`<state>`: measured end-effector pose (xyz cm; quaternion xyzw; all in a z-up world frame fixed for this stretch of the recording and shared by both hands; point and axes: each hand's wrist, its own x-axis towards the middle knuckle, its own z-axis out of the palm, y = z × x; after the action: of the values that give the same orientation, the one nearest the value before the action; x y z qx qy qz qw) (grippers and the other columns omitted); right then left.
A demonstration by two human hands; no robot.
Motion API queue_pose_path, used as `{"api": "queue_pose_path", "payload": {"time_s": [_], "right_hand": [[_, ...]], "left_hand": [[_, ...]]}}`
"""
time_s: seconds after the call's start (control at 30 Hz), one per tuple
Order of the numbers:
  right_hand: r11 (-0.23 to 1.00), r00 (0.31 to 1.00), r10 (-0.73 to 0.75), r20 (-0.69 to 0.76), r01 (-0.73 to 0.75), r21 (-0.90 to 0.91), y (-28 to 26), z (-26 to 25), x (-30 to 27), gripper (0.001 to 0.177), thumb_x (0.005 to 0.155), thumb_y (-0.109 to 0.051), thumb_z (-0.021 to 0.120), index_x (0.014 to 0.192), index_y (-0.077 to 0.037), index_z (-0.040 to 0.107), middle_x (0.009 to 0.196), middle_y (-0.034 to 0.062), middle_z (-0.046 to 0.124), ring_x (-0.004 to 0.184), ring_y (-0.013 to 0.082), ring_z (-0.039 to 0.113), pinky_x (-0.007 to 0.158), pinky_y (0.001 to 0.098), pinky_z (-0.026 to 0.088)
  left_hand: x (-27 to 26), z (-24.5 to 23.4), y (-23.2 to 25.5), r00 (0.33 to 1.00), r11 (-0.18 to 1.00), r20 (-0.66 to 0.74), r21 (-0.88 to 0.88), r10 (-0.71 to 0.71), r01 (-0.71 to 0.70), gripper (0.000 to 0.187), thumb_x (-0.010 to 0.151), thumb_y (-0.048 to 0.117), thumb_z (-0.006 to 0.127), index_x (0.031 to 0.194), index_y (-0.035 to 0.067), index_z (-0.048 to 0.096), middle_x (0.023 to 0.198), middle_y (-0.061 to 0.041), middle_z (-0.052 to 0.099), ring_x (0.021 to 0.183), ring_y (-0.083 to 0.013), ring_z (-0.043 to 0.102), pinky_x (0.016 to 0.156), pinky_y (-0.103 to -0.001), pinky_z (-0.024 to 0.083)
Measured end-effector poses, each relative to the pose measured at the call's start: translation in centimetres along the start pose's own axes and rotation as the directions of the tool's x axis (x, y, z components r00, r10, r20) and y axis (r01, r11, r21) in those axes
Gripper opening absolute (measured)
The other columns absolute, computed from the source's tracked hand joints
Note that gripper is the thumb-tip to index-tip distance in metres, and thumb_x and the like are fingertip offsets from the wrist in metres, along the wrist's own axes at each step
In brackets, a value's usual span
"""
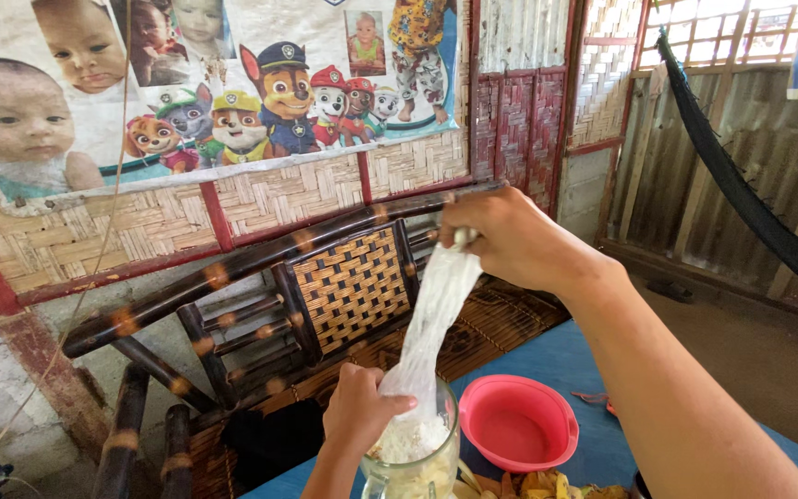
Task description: The person pours milk from a plastic bag into a blender jar containing cut banana pieces, adds water from a glass, and squeezes brown sugar from a plastic bag into the jar. They then place the jar on the blender base and run the blender to mix the ingredients.
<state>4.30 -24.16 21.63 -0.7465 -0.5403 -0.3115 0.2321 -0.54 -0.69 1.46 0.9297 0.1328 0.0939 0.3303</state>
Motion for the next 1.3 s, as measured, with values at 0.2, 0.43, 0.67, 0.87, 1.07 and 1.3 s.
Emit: {"api": "queue_pose_path", "payload": {"time_s": [0.2, 0.43, 0.67, 0.87, 1.07, 1.3], "right_hand": [[0.914, 0.909, 0.406, -0.095, -0.406, 0.017, 5.0, 0.7, -7.1, 0.029, 0.072, 0.006, 0.075, 0.097, -0.008, 0.073, 0.09, 0.0126, 0.076, 0.084, 0.0244, 0.074, 0.074, 0.0374, 0.056], [0.442, 0.512, 0.859, -0.013, -0.726, 0.527, 9.6, 8.8, -18.5, 0.032, 0.077, 0.003, 0.076, 0.108, -0.005, 0.072, 0.093, 0.0115, 0.072, 0.084, 0.0214, 0.068, 0.072, 0.0354, 0.055], [-0.438, 0.408, 0.726, 0.553, -0.346, 0.83, 2.2, 15.1, -26.3, 0.036, 0.087, 0.001, 0.063, 0.123, -0.002, 0.06, 0.105, 0.0151, 0.072, 0.086, 0.0245, 0.069, 0.065, 0.0366, 0.058], [-0.62, 0.547, 0.541, 0.639, -0.254, 0.742, -8.2, 18.6, -28.2, 0.037, 0.085, -0.002, 0.064, 0.12, -0.01, 0.055, 0.116, 0.0154, 0.072, 0.107, 0.0292, 0.074, 0.062, 0.0357, 0.055], [-0.66, 0.439, 0.525, 0.73, -0.332, 0.674, -18.9, 26.5, -27.2, 0.052, 0.084, -0.001, 0.063, 0.133, -0.016, 0.053, 0.124, 0.0125, 0.068, 0.113, 0.0309, 0.068, 0.077, 0.0479, 0.06], [-0.507, -0.079, 0.695, 0.715, -0.759, 0.409, -23.3, 37.4, -26.5, 0.081, 0.085, -0.002, 0.071, 0.157, -0.025, 0.043, 0.144, 0.002, 0.053, 0.122, 0.0193, 0.052, 0.09, 0.0592, 0.046]], "left_hand": [[2.6, 1.7, 0.9, 0.998, 0.934, 0.031, -0.351, -0.057, 0.064, 0.048, 0.09, 0.016, 0.069, 0.134, 0.001, 0.055, 0.118, -0.021, 0.07, 0.074, -0.0236, 0.075, 0.058, -0.03, 0.06], [3.6, -0.8, 4.8, 0.946, 0.91, -0.231, -0.295, 0.229, -0.292, 0.035, 0.087, 0.003, 0.064, 0.12, 0.002, 0.05, 0.104, -0.019, 0.073, 0.073, -0.0237, 0.078, 0.059, -0.033, 0.059], [1.1, -5.4, 10.0, 0.904, 0.893, -0.083, -0.14, 0.419, -0.427, 0.018, 0.081, 0.001, 0.064, 0.099, -0.001, 0.062, 0.08, -0.021, 0.076, 0.068, -0.0251, 0.079, 0.063, -0.037, 0.06], [-4.2, -9.7, 6.2, 0.893, 0.873, -0.004, -0.208, 0.45, -0.441, 0.019, 0.076, -0.001, 0.064, 0.095, -0.002, 0.065, 0.084, -0.017, 0.077, 0.074, -0.022, 0.08, 0.062, -0.035, 0.064], [-10.0, -13.6, -2.9, 0.93, 0.918, 0.12, -0.249, 0.346, -0.31, 0.023, 0.071, -0.001, 0.069, 0.093, -0.002, 0.066, 0.088, -0.016, 0.074, 0.08, -0.023, 0.077, 0.063, -0.035, 0.066], [-14.4, -8.0, -15.6, 0.912, 0.96, 0.346, -0.244, 0.22, -0.139, 0.025, 0.07, 0.003, 0.071, 0.094, 0.001, 0.066, 0.087, -0.015, 0.077, 0.082, -0.0268, 0.081, 0.071, -0.036, 0.065]]}}
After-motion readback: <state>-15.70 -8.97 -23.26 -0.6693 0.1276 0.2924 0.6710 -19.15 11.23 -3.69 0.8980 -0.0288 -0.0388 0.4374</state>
